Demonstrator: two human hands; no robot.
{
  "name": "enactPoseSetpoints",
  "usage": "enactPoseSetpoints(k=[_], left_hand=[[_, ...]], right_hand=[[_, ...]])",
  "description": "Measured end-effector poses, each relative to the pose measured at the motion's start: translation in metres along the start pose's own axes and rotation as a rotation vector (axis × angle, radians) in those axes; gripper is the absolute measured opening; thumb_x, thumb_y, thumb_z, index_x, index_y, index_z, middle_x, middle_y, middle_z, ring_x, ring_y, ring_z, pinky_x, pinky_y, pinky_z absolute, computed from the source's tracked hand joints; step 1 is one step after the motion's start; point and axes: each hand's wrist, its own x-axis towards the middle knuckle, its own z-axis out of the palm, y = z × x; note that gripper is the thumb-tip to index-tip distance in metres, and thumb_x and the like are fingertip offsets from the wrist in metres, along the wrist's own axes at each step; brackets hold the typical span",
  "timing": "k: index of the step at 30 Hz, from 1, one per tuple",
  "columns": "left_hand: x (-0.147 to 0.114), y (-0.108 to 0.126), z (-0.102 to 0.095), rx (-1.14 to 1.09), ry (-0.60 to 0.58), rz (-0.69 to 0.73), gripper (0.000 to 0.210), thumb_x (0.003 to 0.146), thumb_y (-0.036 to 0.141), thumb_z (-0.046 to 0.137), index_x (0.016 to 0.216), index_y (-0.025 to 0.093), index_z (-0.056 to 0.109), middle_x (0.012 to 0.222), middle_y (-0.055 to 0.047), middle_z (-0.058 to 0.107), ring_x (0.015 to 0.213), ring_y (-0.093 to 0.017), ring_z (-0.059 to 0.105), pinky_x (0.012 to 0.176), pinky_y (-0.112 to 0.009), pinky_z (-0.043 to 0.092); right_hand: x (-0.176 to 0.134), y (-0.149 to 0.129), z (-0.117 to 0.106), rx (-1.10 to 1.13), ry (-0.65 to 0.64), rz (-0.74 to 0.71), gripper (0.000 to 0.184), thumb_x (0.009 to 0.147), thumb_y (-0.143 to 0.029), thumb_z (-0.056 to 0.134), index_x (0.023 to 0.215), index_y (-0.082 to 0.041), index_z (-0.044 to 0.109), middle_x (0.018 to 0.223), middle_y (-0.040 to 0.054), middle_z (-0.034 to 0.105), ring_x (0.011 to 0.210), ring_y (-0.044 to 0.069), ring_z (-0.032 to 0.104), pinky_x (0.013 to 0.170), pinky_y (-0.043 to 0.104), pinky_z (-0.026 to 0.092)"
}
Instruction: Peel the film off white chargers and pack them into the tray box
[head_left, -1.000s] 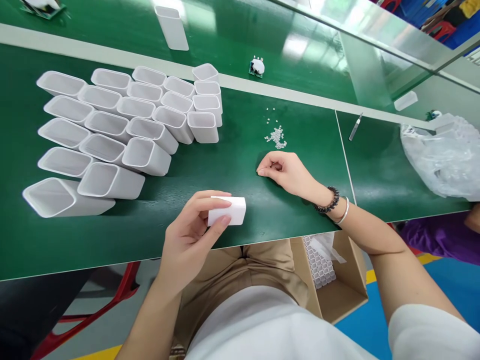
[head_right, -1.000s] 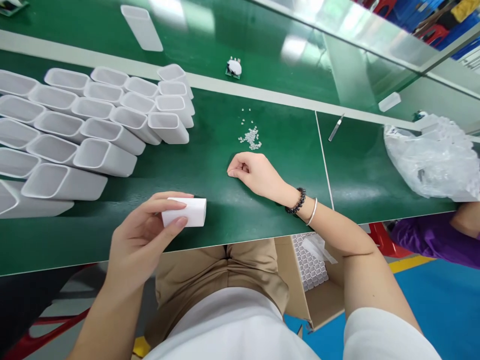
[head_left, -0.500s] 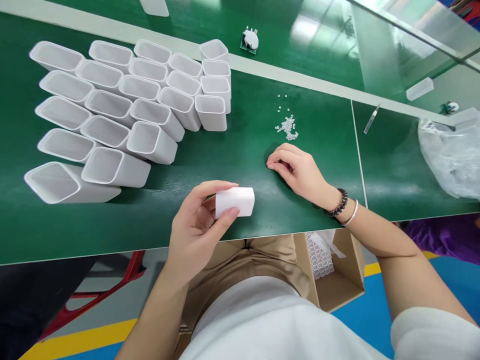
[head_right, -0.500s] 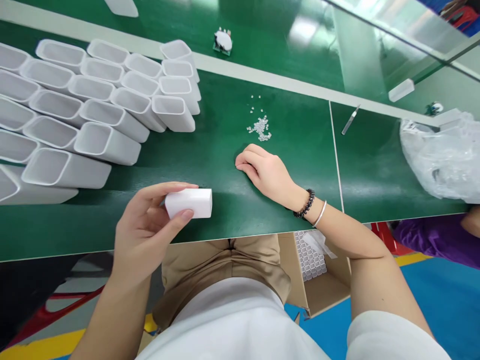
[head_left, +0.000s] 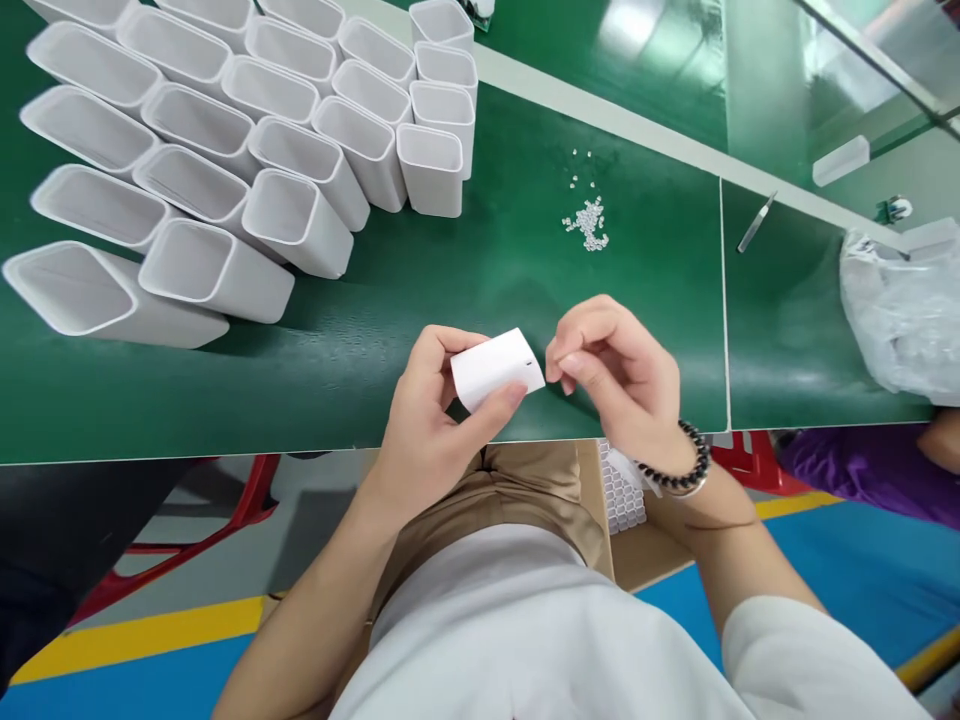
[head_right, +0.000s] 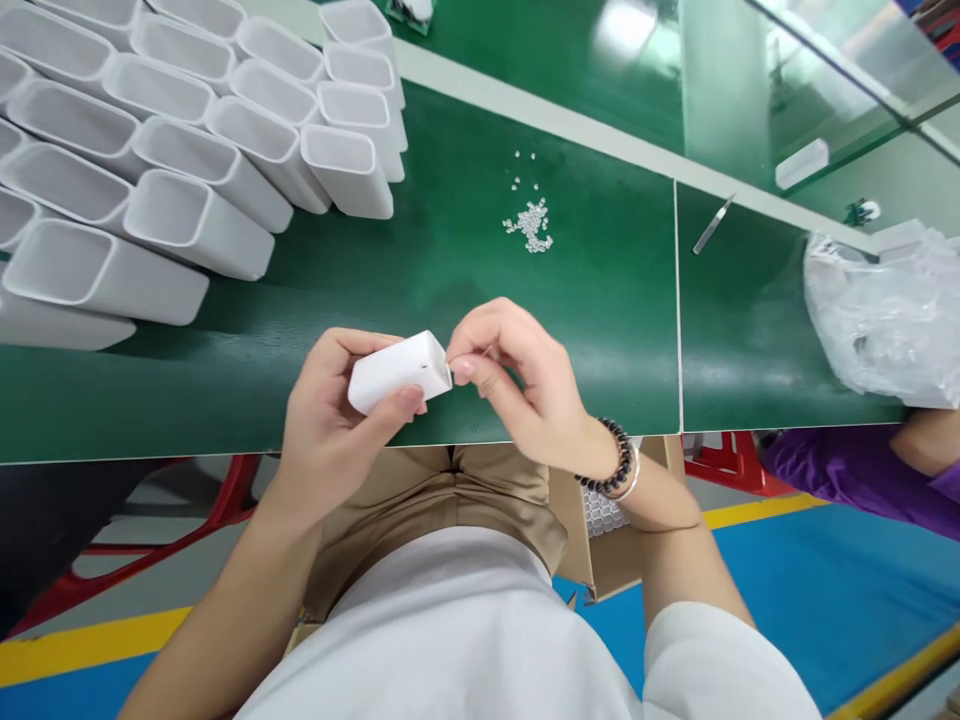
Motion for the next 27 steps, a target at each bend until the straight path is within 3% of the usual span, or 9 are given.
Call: enactPoseSetpoints(k=[5, 17, 27], left_hand=[[-0.001, -0.004, -0.002, 0.113, 0.006, 0.066, 0.030, 0.083, 0.035, 0.077, 0.105, 0.023, 0.060, 0.093, -0.002, 0.061, 0.071, -0.013, 0.054, 0.053, -0.023, 0.044], [-0.001, -0.006, -0.002, 0.265, -0.019, 0.121, 0.035, 0.080, 0.029, 0.076, 0.105, 0.023, 0.053, 0.096, -0.001, 0.058, 0.076, -0.013, 0.055, 0.058, -0.024, 0.047], [-0.002, -0.007, -0.005, 0.289, -0.028, 0.160, 0.035, 0.082, 0.032, 0.075, 0.106, 0.023, 0.051, 0.097, -0.001, 0.057, 0.077, -0.013, 0.056, 0.059, -0.024, 0.048]], right_hand=[[-0.016, 0.005, 0.015, -0.106, 0.111, -0.123, 0.012, 0.101, -0.020, 0.053, 0.095, -0.024, 0.062, 0.089, 0.0053, 0.064, 0.084, 0.019, 0.064, 0.070, 0.036, 0.057], [-0.012, 0.013, 0.014, -0.198, 0.116, -0.295, 0.015, 0.095, -0.008, 0.058, 0.095, -0.020, 0.068, 0.087, 0.0034, 0.069, 0.081, 0.017, 0.067, 0.068, 0.030, 0.056], [-0.013, 0.015, 0.014, -0.203, 0.118, -0.284, 0.014, 0.094, -0.008, 0.061, 0.096, -0.020, 0.068, 0.088, 0.0033, 0.069, 0.081, 0.017, 0.067, 0.068, 0.031, 0.056]])
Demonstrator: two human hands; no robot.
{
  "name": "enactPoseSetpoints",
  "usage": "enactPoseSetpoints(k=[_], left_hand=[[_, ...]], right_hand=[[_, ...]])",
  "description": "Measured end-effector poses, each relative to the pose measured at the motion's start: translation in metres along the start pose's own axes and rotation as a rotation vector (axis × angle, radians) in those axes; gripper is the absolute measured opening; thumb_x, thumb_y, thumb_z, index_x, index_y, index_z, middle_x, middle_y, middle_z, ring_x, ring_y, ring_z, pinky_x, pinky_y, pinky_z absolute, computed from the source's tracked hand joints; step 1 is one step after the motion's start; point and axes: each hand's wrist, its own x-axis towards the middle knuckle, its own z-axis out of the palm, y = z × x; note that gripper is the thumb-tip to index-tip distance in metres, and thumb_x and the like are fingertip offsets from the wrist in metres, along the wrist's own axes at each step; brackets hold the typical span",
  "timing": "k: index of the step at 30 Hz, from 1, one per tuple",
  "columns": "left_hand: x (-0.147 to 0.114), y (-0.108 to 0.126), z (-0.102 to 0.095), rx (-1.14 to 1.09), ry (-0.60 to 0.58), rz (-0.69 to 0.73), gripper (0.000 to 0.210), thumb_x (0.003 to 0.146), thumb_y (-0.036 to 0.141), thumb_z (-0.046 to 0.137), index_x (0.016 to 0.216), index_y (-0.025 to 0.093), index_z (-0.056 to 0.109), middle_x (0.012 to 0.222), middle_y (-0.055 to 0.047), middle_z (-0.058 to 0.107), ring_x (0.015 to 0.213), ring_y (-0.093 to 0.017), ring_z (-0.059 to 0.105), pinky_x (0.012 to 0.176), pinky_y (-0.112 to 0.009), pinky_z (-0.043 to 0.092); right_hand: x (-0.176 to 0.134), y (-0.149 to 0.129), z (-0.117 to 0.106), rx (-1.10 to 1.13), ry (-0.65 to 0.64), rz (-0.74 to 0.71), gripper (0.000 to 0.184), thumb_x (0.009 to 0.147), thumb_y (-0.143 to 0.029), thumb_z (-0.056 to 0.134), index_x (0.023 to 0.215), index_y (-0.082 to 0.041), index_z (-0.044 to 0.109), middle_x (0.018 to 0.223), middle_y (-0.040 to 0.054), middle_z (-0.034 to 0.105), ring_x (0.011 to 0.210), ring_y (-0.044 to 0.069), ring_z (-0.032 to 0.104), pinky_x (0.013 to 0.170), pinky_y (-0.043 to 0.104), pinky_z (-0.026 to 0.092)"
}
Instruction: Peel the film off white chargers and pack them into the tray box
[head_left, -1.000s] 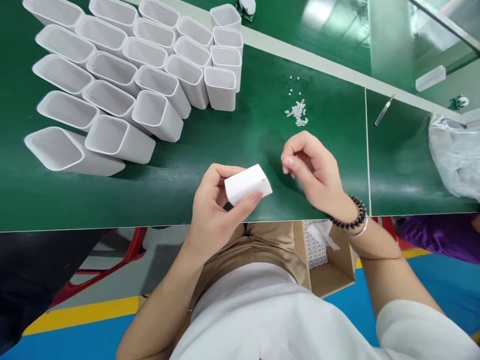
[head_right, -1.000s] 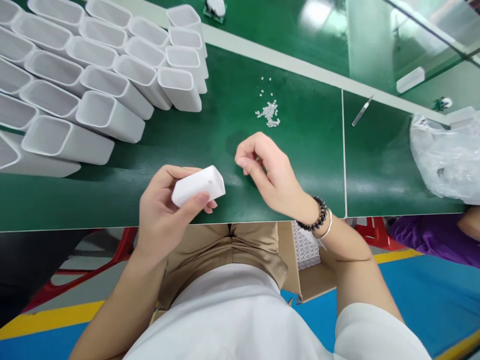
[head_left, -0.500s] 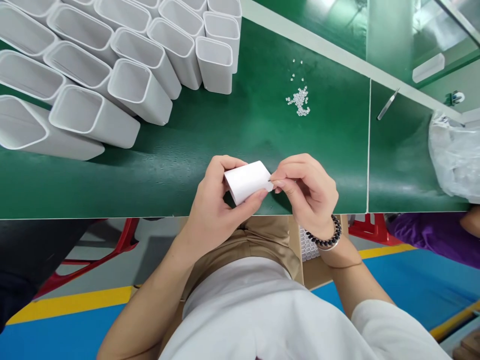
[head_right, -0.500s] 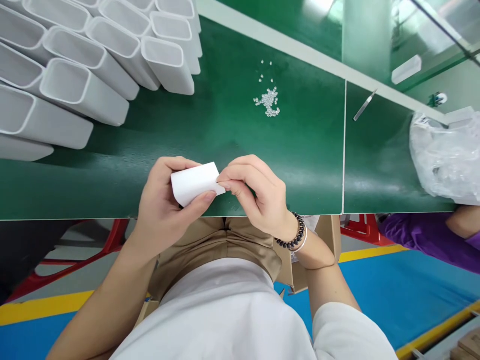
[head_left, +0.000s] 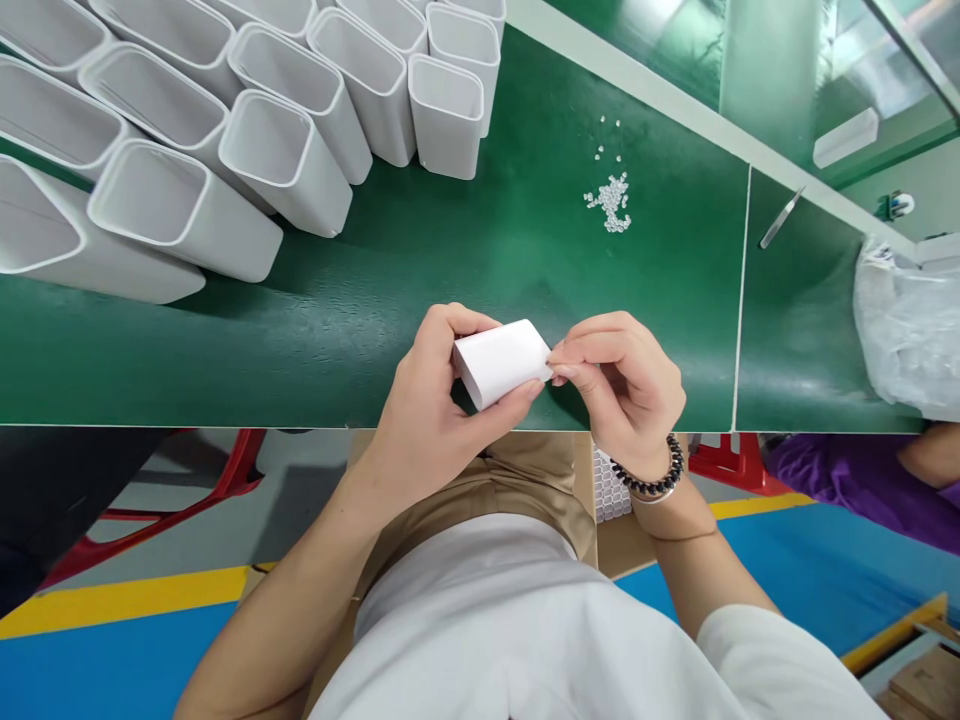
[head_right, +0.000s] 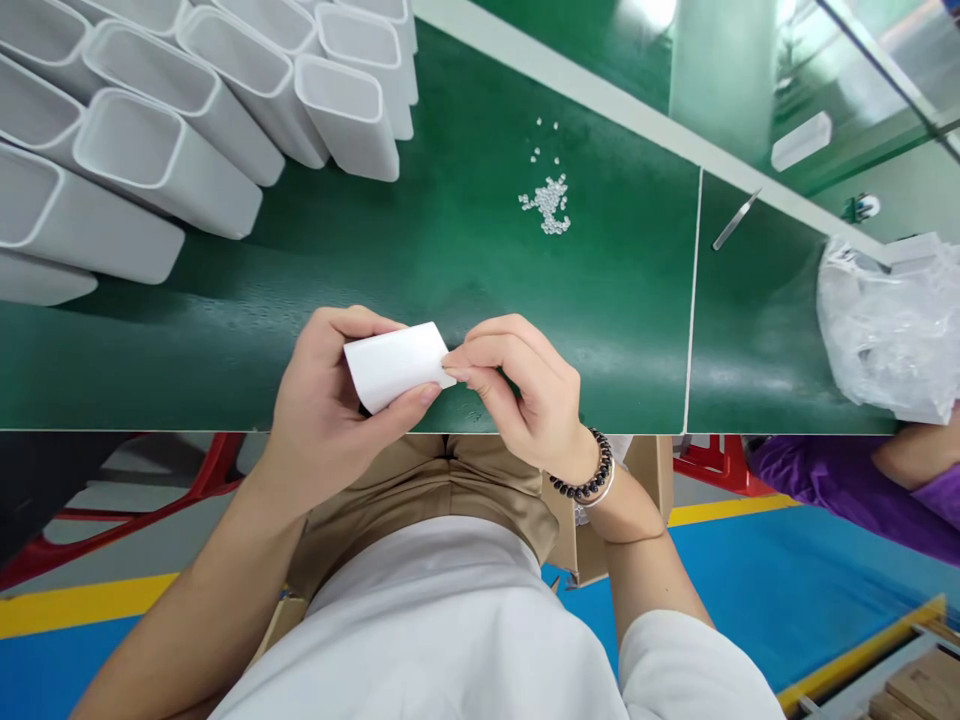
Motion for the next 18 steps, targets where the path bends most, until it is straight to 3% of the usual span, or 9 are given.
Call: enactPoseSetpoints(k=[8, 13, 18], left_hand=[[0.0020, -0.0014, 0.0000, -0.018, -0.005, 0.005, 0.035, 0.081, 0.034, 0.076, 0.104, 0.023, 0.051, 0.096, -0.002, 0.057, 0.078, -0.014, 0.056, 0.060, -0.025, 0.048], [0.0025, -0.0010, -0.0002, -0.002, -0.001, 0.035, 0.034, 0.082, 0.028, 0.075, 0.106, 0.023, 0.050, 0.095, 0.000, 0.057, 0.078, -0.013, 0.056, 0.061, -0.025, 0.047], [0.0047, -0.0008, -0.0002, 0.028, 0.004, 0.094, 0.037, 0.081, 0.023, 0.074, 0.106, 0.023, 0.048, 0.093, 0.000, 0.057, 0.076, -0.013, 0.055, 0.061, -0.026, 0.045]], right_hand=[[-0.0010, 0.0008, -0.0003, 0.017, -0.012, 0.010, 0.017, 0.092, -0.006, 0.062, 0.097, -0.021, 0.070, 0.089, 0.0035, 0.069, 0.083, 0.017, 0.065, 0.072, 0.032, 0.055], [-0.0074, -0.0035, 0.0025, 0.299, 0.008, 0.283, 0.020, 0.102, -0.028, 0.056, 0.119, -0.024, 0.064, 0.086, 0.0022, 0.066, 0.072, 0.014, 0.063, 0.062, 0.029, 0.054], [-0.0077, -0.0082, 0.0056, 0.662, -0.076, 0.546, 0.016, 0.101, -0.031, 0.059, 0.113, -0.022, 0.063, 0.075, -0.0021, 0.061, 0.064, 0.011, 0.061, 0.052, 0.022, 0.051]])
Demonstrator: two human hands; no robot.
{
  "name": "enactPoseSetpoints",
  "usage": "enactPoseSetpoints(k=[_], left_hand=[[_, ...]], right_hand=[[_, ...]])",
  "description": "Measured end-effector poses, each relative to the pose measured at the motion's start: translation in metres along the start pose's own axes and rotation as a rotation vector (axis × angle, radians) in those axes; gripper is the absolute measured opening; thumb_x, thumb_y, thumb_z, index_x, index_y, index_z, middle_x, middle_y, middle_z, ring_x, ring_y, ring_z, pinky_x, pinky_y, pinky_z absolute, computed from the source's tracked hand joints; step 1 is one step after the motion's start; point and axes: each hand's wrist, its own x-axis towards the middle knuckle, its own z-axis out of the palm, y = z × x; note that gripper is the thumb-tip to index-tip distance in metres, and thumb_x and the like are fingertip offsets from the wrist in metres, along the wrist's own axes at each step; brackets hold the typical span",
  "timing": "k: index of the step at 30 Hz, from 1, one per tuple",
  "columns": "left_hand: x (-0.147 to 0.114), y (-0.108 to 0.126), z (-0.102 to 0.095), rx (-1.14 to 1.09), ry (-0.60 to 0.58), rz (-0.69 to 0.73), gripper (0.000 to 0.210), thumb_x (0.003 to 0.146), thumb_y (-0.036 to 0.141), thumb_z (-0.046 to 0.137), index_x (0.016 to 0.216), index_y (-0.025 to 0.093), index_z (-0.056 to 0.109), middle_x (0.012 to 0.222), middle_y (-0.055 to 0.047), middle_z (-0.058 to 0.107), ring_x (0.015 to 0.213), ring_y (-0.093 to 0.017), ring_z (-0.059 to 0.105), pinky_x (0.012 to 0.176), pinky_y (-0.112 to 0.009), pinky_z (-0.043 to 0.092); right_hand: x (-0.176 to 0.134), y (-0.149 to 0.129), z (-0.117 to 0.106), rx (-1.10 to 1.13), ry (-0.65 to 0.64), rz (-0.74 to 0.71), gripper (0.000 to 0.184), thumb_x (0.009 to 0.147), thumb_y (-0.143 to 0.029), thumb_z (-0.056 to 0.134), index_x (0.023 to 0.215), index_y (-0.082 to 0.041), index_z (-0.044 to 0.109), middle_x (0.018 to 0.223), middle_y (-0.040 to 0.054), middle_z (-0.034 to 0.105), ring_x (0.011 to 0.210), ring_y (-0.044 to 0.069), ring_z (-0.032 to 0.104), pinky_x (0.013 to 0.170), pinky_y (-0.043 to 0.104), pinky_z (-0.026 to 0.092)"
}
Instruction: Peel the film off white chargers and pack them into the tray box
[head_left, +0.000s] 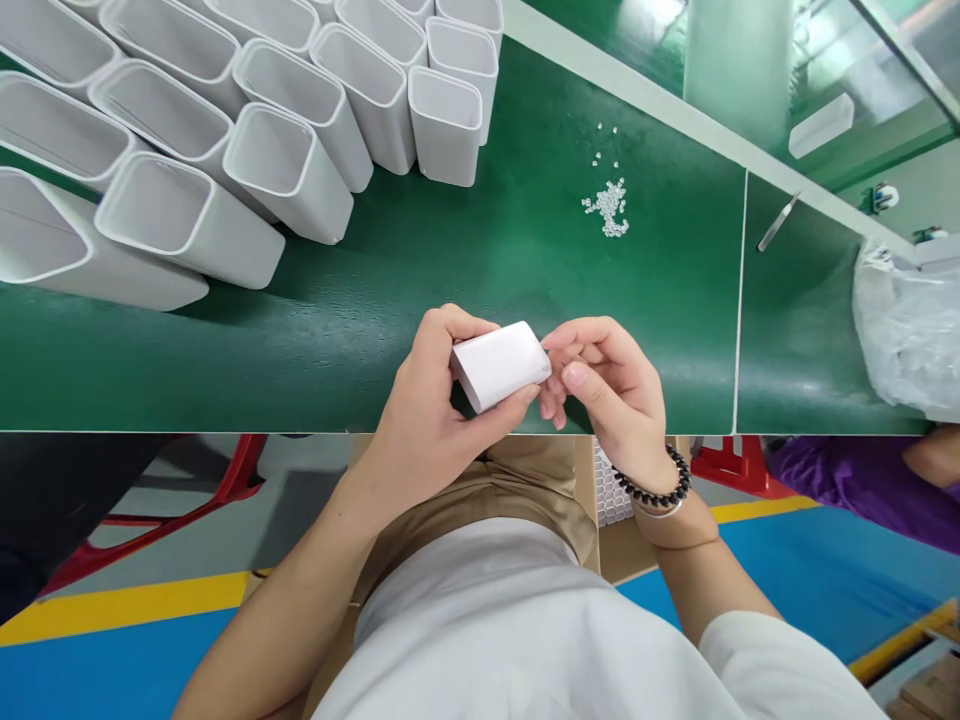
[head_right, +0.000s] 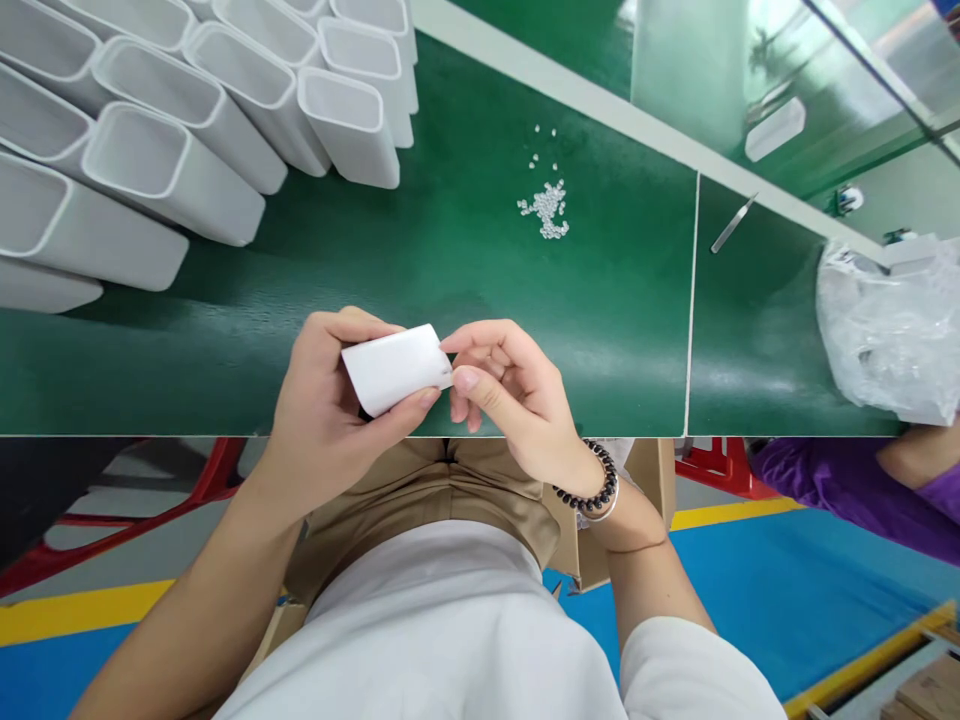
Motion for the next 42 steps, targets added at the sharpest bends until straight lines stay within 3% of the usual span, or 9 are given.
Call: enactPoseSetpoints(k=[4, 9, 16, 27, 33, 42], left_hand=[[0.000, -0.002, 0.000, 0.006, 0.006, 0.079, 0.039, 0.080, 0.019, 0.075, 0.108, 0.023, 0.048, 0.095, 0.000, 0.057, 0.078, -0.013, 0.055, 0.063, -0.026, 0.045], [-0.002, -0.003, 0.001, 0.011, 0.012, 0.127, 0.042, 0.080, 0.014, 0.074, 0.110, 0.023, 0.047, 0.097, 0.000, 0.056, 0.083, -0.014, 0.056, 0.067, -0.027, 0.047], [-0.002, 0.002, -0.002, -0.030, -0.012, 0.043, 0.032, 0.085, 0.020, 0.068, 0.111, 0.024, 0.049, 0.106, -0.003, 0.057, 0.091, -0.016, 0.059, 0.068, -0.028, 0.050], [-0.004, 0.001, -0.005, -0.256, -0.079, -0.079, 0.039, 0.084, 0.017, 0.071, 0.117, 0.027, 0.053, 0.104, -0.003, 0.057, 0.081, -0.012, 0.062, 0.059, -0.025, 0.051], [-0.003, 0.003, -0.008, -0.315, -0.118, -0.121, 0.031, 0.088, 0.020, 0.070, 0.112, 0.025, 0.052, 0.097, -0.003, 0.062, 0.077, -0.014, 0.065, 0.056, -0.025, 0.051], [-0.003, 0.000, -0.009, -0.332, -0.130, -0.026, 0.037, 0.084, 0.015, 0.072, 0.113, 0.029, 0.054, 0.100, -0.002, 0.060, 0.082, -0.015, 0.065, 0.060, -0.027, 0.052]], right_hand=[[0.001, 0.001, 0.002, 0.104, -0.001, 0.031, 0.012, 0.099, -0.027, 0.062, 0.110, -0.021, 0.063, 0.074, -0.0031, 0.061, 0.062, 0.009, 0.061, 0.052, 0.020, 0.052], [-0.002, 0.004, 0.004, 0.081, 0.050, 0.026, 0.012, 0.096, -0.022, 0.066, 0.107, -0.022, 0.061, 0.079, -0.0036, 0.062, 0.063, 0.007, 0.062, 0.053, 0.018, 0.053], [-0.010, 0.018, 0.013, 0.011, 0.036, -0.046, 0.011, 0.096, -0.018, 0.065, 0.099, -0.021, 0.055, 0.081, -0.0032, 0.063, 0.067, 0.008, 0.065, 0.059, 0.020, 0.056], [-0.009, 0.023, 0.022, -0.132, 0.117, -0.267, 0.013, 0.096, -0.010, 0.060, 0.100, -0.022, 0.054, 0.084, -0.0026, 0.060, 0.066, 0.007, 0.060, 0.059, 0.021, 0.052], [-0.007, 0.023, 0.022, -0.082, 0.103, -0.261, 0.015, 0.095, -0.008, 0.061, 0.099, -0.022, 0.055, 0.082, -0.0034, 0.061, 0.064, 0.007, 0.061, 0.057, 0.020, 0.053], [-0.009, 0.022, 0.023, -0.060, 0.150, -0.222, 0.013, 0.093, -0.018, 0.068, 0.091, -0.022, 0.056, 0.080, -0.0023, 0.064, 0.056, 0.008, 0.063, 0.048, 0.020, 0.054]])
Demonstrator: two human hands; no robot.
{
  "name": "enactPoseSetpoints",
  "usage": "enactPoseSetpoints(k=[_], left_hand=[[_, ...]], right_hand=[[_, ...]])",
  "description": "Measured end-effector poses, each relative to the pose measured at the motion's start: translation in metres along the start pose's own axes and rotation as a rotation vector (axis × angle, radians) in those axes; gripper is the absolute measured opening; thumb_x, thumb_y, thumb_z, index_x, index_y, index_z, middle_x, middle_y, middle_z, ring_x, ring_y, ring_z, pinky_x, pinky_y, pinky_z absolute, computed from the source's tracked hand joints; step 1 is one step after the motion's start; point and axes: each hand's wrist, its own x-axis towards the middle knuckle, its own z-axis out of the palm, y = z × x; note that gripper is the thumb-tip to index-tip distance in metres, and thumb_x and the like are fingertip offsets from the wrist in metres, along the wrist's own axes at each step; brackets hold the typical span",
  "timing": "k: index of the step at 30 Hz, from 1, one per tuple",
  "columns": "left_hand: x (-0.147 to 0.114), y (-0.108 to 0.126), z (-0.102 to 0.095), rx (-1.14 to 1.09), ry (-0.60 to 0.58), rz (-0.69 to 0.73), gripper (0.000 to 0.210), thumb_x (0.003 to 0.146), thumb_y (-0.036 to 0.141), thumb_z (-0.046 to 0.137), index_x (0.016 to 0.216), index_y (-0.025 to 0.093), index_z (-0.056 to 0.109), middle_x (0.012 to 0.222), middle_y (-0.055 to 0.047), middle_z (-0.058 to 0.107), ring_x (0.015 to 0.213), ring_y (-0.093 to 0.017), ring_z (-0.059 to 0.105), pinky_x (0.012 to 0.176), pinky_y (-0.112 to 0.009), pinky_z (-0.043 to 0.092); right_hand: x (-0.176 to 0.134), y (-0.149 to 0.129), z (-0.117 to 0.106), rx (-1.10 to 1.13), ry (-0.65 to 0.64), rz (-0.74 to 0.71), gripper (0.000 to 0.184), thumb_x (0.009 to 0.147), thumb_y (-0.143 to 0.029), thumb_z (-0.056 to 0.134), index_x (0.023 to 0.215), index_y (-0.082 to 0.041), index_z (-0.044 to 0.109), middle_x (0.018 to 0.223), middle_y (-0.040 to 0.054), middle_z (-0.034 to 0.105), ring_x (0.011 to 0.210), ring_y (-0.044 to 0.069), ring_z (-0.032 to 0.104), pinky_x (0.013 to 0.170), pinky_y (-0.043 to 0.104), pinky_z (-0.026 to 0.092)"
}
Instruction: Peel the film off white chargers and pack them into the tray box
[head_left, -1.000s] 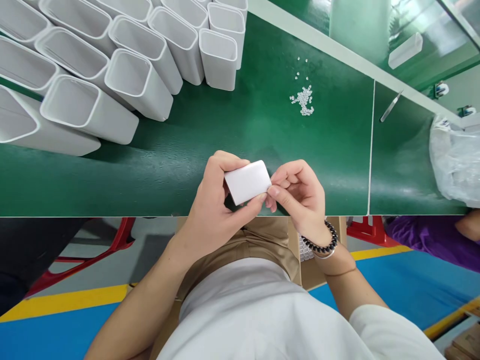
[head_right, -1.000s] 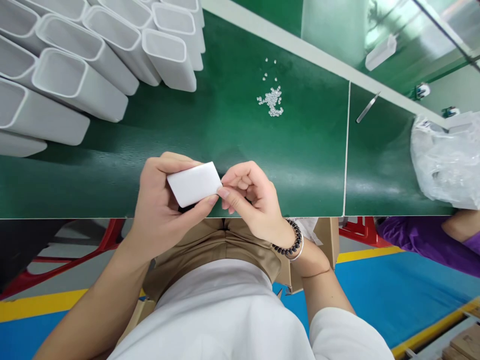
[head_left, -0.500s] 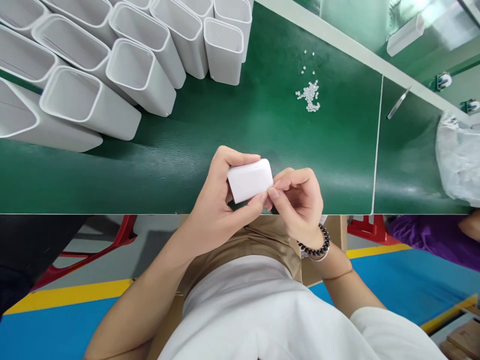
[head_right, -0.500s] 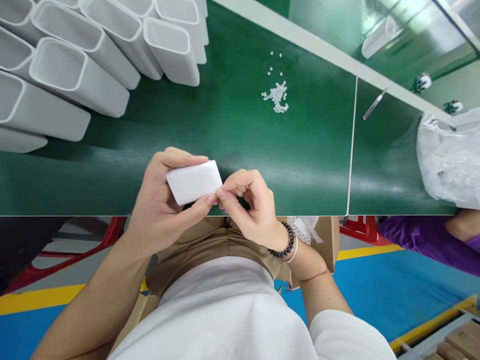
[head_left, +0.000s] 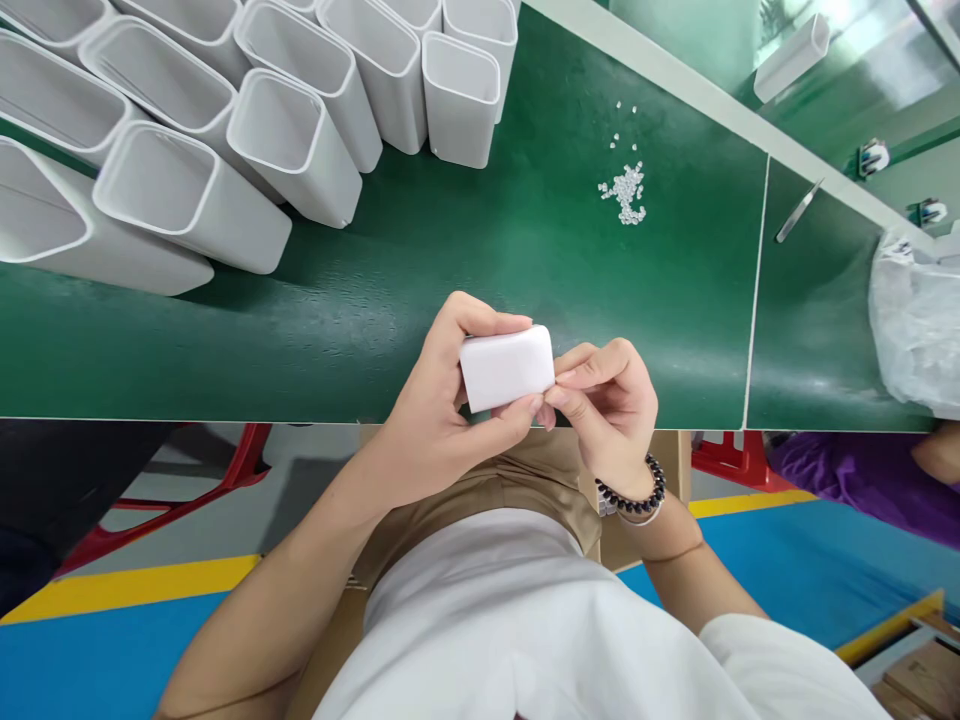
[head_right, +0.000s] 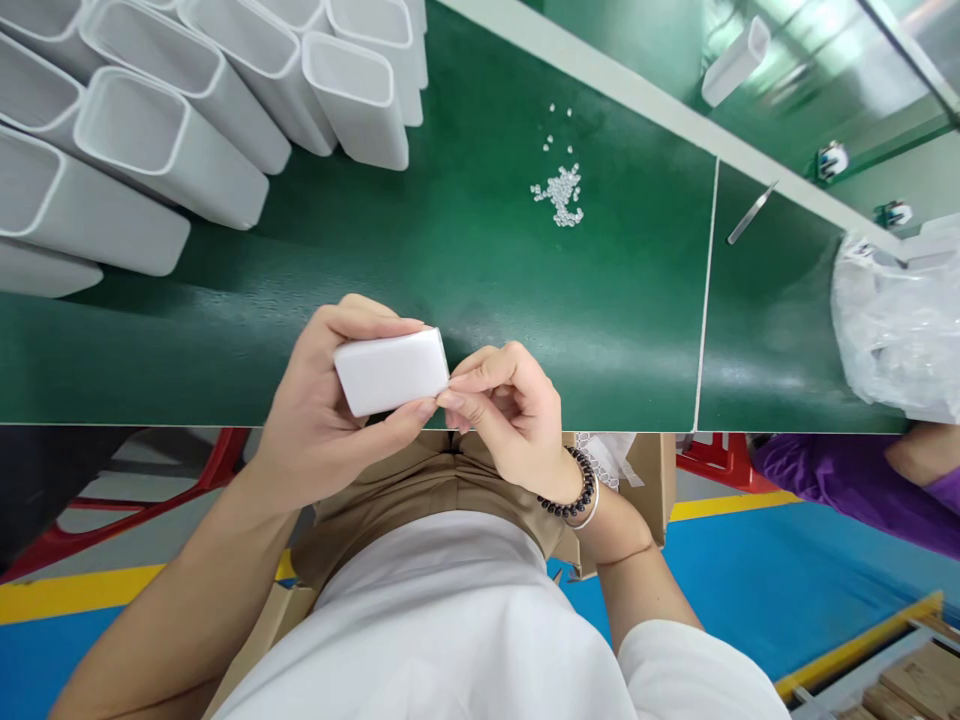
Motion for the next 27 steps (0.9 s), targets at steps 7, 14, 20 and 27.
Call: enactPoseSetpoints(k=[7, 14, 20, 27], left_hand=[[0.0013, 0.0026, 0.0020, 0.074, 0.035, -0.004, 0.034, 0.078, 0.019, 0.073, 0.106, 0.026, 0.054, 0.098, -0.003, 0.061, 0.083, -0.017, 0.064, 0.062, -0.029, 0.050], [0.0020, 0.0036, 0.0043, 0.072, 0.043, -0.007, 0.035, 0.076, 0.016, 0.071, 0.105, 0.026, 0.053, 0.095, -0.002, 0.062, 0.080, -0.014, 0.063, 0.062, -0.028, 0.048], [0.0027, 0.0042, 0.0062, 0.065, 0.076, 0.007, 0.038, 0.073, 0.011, 0.072, 0.103, 0.027, 0.054, 0.090, 0.001, 0.061, 0.073, -0.012, 0.061, 0.055, -0.027, 0.045], [0.0053, 0.0070, 0.0094, 0.002, 0.147, -0.116, 0.034, 0.072, 0.011, 0.073, 0.096, 0.026, 0.054, 0.083, 0.002, 0.063, 0.069, -0.014, 0.062, 0.052, -0.027, 0.046]], right_hand=[[-0.0018, 0.0002, -0.0013, 0.035, 0.007, -0.004, 0.015, 0.089, -0.020, 0.074, 0.087, -0.021, 0.059, 0.078, -0.0026, 0.067, 0.053, 0.009, 0.067, 0.043, 0.019, 0.055], [-0.0032, 0.0008, -0.0014, 0.073, -0.002, -0.016, 0.014, 0.087, -0.014, 0.074, 0.087, -0.022, 0.062, 0.081, -0.0019, 0.069, 0.055, 0.009, 0.067, 0.044, 0.019, 0.057], [0.0013, -0.0022, 0.0009, 0.058, -0.001, 0.028, 0.018, 0.089, -0.018, 0.073, 0.082, -0.021, 0.057, 0.075, -0.0030, 0.066, 0.051, 0.008, 0.064, 0.043, 0.019, 0.055], [0.0057, -0.0005, 0.0008, 0.091, -0.031, 0.118, 0.026, 0.088, -0.026, 0.076, 0.080, -0.021, 0.052, 0.075, -0.0035, 0.064, 0.051, 0.008, 0.062, 0.045, 0.020, 0.053]])
